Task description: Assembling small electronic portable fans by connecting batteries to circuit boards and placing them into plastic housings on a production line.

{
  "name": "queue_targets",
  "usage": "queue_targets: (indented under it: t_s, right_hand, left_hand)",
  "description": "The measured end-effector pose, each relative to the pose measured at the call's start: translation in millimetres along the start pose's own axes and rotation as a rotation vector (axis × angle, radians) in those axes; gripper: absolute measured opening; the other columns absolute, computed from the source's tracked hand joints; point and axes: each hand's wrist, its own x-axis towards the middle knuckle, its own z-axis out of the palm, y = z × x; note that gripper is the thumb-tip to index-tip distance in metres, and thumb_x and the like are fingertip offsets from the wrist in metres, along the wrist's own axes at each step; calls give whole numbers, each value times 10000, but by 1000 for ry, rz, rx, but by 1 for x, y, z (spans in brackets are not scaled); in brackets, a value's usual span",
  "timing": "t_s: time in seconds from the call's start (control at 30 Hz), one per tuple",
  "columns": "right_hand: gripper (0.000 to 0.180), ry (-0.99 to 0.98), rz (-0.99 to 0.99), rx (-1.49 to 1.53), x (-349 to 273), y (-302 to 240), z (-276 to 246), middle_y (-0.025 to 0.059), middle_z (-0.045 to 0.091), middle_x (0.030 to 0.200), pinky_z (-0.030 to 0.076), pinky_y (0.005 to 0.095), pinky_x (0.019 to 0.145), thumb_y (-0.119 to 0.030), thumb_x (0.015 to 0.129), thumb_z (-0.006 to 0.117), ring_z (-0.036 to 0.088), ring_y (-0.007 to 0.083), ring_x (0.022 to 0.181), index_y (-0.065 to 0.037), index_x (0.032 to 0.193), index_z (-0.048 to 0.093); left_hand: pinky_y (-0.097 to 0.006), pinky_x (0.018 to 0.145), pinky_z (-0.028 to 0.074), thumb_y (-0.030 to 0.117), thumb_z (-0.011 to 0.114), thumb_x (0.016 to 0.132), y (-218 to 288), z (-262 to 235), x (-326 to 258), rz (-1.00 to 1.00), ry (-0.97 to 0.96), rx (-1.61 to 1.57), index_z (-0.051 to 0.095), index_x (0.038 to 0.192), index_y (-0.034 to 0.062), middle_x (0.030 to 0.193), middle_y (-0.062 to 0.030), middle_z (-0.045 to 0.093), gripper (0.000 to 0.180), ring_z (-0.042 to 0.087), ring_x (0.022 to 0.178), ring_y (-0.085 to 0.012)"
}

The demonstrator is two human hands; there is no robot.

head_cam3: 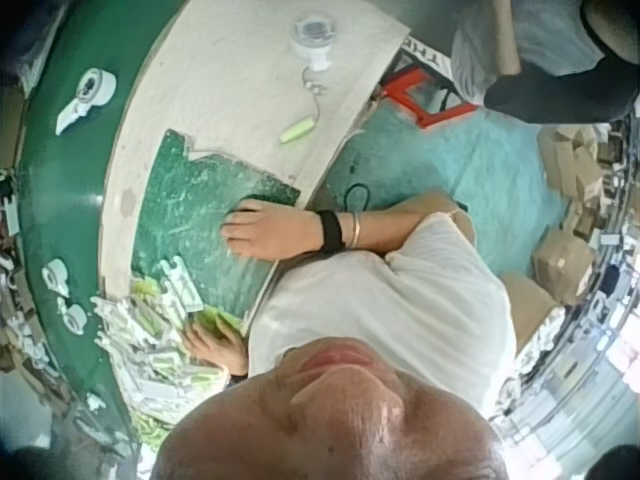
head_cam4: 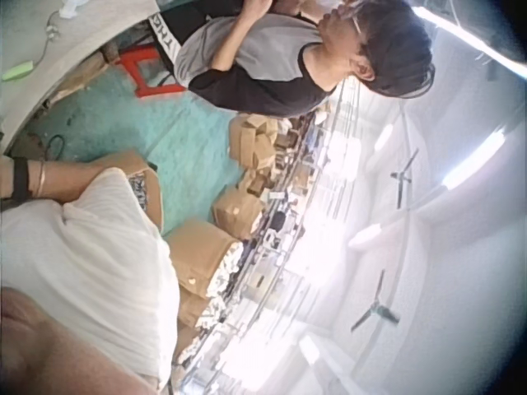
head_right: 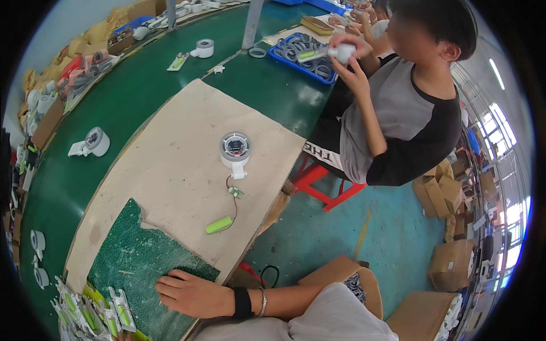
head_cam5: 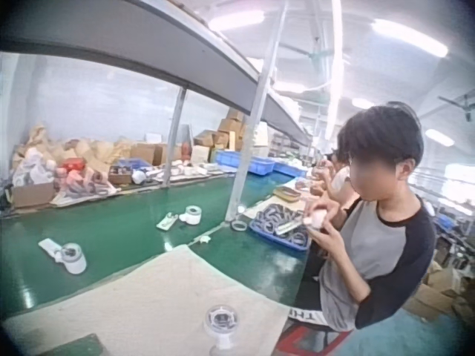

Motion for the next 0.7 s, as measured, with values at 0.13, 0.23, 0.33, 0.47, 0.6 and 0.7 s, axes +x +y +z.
queue_targets:
  t_s: [0.13, 0.23, 0.33, 0.47, 0.6, 0.7]
  right_hand:
    - [239, 34, -13, 19, -2, 0, 1, 141, 501, 1107, 358, 364, 920, -190, 801, 549, 460, 244, 1064, -2, 947, 522]
    - [232, 41, -5, 51, -4, 1, 1, 144, 509, 1096, 356, 372, 926, -180, 809, 541, 461, 250, 1071, 3, 951, 525]
    - [232, 48, -8, 82, -5, 2, 0, 145, 513, 1088, 353, 380, 932, -174, 816, 533, 460, 259, 1079, 7, 960, 527]
    - [239, 38, -15, 145, -4, 5, -3, 146, 515, 1081, 353, 387, 934, -179, 814, 536, 458, 272, 1084, 11, 959, 527]
    - [260, 42, -18, 168, -6, 6, -7, 147, 514, 1077, 353, 391, 934, -200, 802, 553, 456, 274, 1086, 9, 954, 528]
    - [284, 37, -11, 173, -5, 5, -9, 142, 513, 1076, 349, 390, 936, -223, 787, 569, 453, 269, 1090, 4, 953, 528]
  left_hand:
    - [-505, 889, 355, 270, 498, 884, 2, 1, 4, 19, 38, -27, 503, 1126, 8, 1136, -192, 491, 357, 457, 1054, -383]
    - [-502, 880, 365, 296, 483, 891, 3, 3, 5, 37, 53, -2, 503, 1132, 9, 1146, -188, 481, 374, 448, 1062, -380]
    - [-506, 894, 355, 312, 481, 892, -3, 9, -5, 24, 45, 49, 517, 1131, 13, 1162, -185, 476, 384, 430, 1095, -381]
    - [-511, 916, 340, 334, 483, 890, -5, 12, -8, 14, 37, 75, 536, 1129, 20, 1175, -181, 474, 398, 409, 1129, -382]
    - [-514, 914, 339, 328, 480, 891, 1, 7, -3, 28, 39, 76, 538, 1126, 21, 1165, -180, 481, 391, 411, 1126, -384]
    - [-517, 912, 340, 319, 478, 891, 5, 2, 1, 2, 13, 84, 536, 1109, 17, 1154, -182, 487, 377, 411, 1124, -386]
